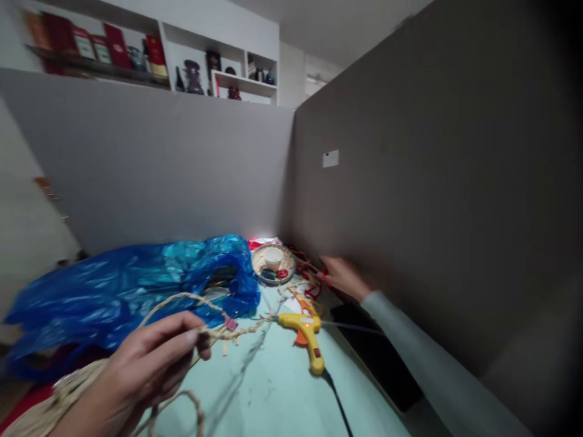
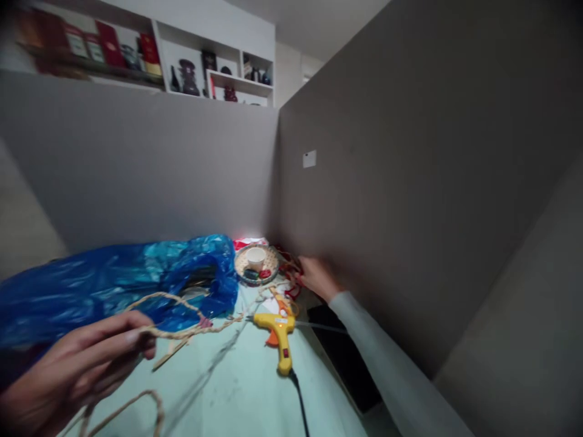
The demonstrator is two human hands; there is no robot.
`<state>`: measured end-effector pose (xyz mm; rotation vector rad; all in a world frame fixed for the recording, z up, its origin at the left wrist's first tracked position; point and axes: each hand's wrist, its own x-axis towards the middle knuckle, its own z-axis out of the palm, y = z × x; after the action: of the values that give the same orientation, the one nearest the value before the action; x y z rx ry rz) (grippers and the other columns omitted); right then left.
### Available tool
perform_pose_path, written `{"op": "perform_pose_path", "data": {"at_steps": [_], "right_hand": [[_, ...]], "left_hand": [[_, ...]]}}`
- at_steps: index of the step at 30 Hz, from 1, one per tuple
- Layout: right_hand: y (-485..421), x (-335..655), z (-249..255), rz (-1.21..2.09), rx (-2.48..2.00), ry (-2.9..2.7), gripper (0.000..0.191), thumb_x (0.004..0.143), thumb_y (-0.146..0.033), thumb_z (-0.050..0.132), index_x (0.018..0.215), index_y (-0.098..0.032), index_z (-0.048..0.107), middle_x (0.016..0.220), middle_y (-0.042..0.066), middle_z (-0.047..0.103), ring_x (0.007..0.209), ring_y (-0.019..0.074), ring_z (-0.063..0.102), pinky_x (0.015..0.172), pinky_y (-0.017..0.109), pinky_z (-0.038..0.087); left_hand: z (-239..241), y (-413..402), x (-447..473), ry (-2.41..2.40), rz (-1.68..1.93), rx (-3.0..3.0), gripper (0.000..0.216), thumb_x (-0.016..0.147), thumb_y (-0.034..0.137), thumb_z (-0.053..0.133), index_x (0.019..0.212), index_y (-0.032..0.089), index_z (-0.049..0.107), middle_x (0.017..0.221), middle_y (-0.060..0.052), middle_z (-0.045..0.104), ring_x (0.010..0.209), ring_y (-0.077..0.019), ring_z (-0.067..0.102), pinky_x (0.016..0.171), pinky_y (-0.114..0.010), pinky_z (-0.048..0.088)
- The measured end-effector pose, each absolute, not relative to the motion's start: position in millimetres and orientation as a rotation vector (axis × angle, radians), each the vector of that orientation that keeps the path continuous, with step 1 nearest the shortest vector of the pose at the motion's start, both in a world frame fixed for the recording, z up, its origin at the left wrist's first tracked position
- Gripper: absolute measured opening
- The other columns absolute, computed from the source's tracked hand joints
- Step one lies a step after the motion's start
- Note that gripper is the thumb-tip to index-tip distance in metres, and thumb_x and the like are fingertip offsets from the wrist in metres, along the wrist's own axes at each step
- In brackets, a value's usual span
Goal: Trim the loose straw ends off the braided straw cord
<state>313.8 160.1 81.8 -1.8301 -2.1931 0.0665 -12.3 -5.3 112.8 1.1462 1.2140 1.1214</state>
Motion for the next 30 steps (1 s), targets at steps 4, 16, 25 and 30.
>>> {"op": "perform_pose_path", "data": {"at_steps": [4, 16, 25, 30], "right_hand": [[116, 287, 100, 0.088, -1.519, -2.291, 0.034, 0.099, -0.042, 0.048, 0.114, -0.014, 0.06, 0.096, 0.01, 0.067, 0.081, 0.0176, 0.062, 0.074, 0.031, 0.049], [33, 232, 86, 0.117, -0.655, -2.524, 0.048, 0.083, -0.068, 0.057, 0.079, -0.02, 0.054, 0.065, -0.004, 0.052, 0.055, 0.0112, 0.038, 0.054, 0.029, 0.021], [37, 228, 77, 0.228, -0.683, -2.553, 0.045, 0.09, -0.064, 0.049, 0.078, -0.02, 0.051, 0.064, -0.004, 0.057, 0.051, 0.0111, 0.037, 0.052, 0.029, 0.02], [38, 231, 74, 0.339, -0.728, -2.575, 0.048, 0.09, -0.066, 0.047, 0.077, -0.02, 0.052, 0.061, -0.003, 0.057, 0.049, 0.0108, 0.038, 0.052, 0.028, 0.02]], "left_hand": [[123, -14, 6, 1.219, 1.148, 1.089, 0.028, 0.073, 0.044, 0.076, 0.073, 0.016, 0.068, 0.06, 0.002, 0.063, 0.043, -0.0028, 0.023, 0.042, -0.018, 0.016], [114, -20, 28, 1.4, 0.915, 1.302, 0.038, 0.076, 0.055, 0.066, 0.073, 0.017, 0.063, 0.052, 0.006, 0.047, 0.046, -0.0078, 0.03, 0.045, -0.021, 0.019], [88, -3, 24, 1.336, 0.786, 1.486, 0.037, 0.087, 0.052, 0.056, 0.073, 0.02, 0.065, 0.055, 0.005, 0.049, 0.049, -0.0097, 0.035, 0.044, -0.02, 0.026], [89, -7, 35, 1.442, 0.896, 1.382, 0.028, 0.079, 0.047, 0.065, 0.071, 0.021, 0.068, 0.053, 0.006, 0.047, 0.048, -0.0096, 0.035, 0.042, -0.02, 0.028]]}}
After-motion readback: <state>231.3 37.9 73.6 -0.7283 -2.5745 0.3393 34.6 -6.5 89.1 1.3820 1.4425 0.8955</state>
